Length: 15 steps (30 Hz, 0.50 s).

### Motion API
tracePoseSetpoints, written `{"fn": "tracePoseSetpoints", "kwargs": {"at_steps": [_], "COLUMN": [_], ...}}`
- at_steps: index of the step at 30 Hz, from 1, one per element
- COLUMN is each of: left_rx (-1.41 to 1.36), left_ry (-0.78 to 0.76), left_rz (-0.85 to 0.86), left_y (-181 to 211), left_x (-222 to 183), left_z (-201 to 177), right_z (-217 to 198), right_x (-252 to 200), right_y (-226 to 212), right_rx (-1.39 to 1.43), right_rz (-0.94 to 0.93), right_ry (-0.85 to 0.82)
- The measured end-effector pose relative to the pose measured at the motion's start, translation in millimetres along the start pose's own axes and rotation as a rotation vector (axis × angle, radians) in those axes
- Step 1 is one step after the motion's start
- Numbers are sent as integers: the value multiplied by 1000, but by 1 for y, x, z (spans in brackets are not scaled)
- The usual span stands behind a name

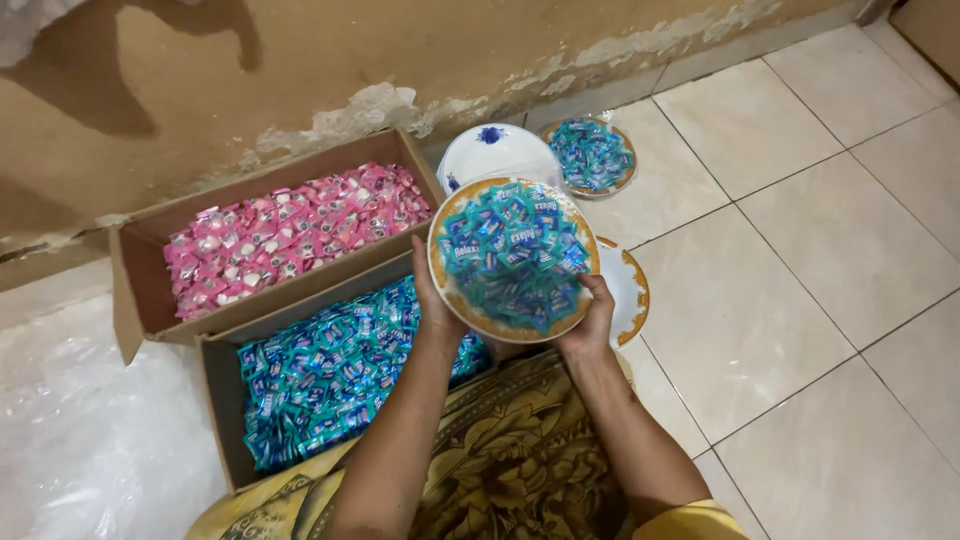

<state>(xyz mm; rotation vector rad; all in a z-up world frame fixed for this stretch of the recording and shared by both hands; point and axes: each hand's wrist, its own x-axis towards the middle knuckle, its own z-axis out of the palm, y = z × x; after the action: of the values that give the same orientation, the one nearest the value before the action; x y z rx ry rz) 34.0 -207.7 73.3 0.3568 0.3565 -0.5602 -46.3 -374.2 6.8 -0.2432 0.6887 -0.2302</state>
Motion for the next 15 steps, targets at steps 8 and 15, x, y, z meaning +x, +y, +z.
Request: {"fn": "tracePoseSetpoints", "kwargs": {"at_steps": [8, 15], "left_rx": [453, 2243], "left_ry": [-19, 285], "left_rz": [143, 1260], "left_y": [7, 130], "left_x": [47, 73], "left_z": [-41, -172], "right_z": [17, -11], "right_x": [70, 196], "right_y": [-92, -194], "right_rx": [123, 257], "right_rz": [-186, -376], "right_ry": [-36, -184]}}
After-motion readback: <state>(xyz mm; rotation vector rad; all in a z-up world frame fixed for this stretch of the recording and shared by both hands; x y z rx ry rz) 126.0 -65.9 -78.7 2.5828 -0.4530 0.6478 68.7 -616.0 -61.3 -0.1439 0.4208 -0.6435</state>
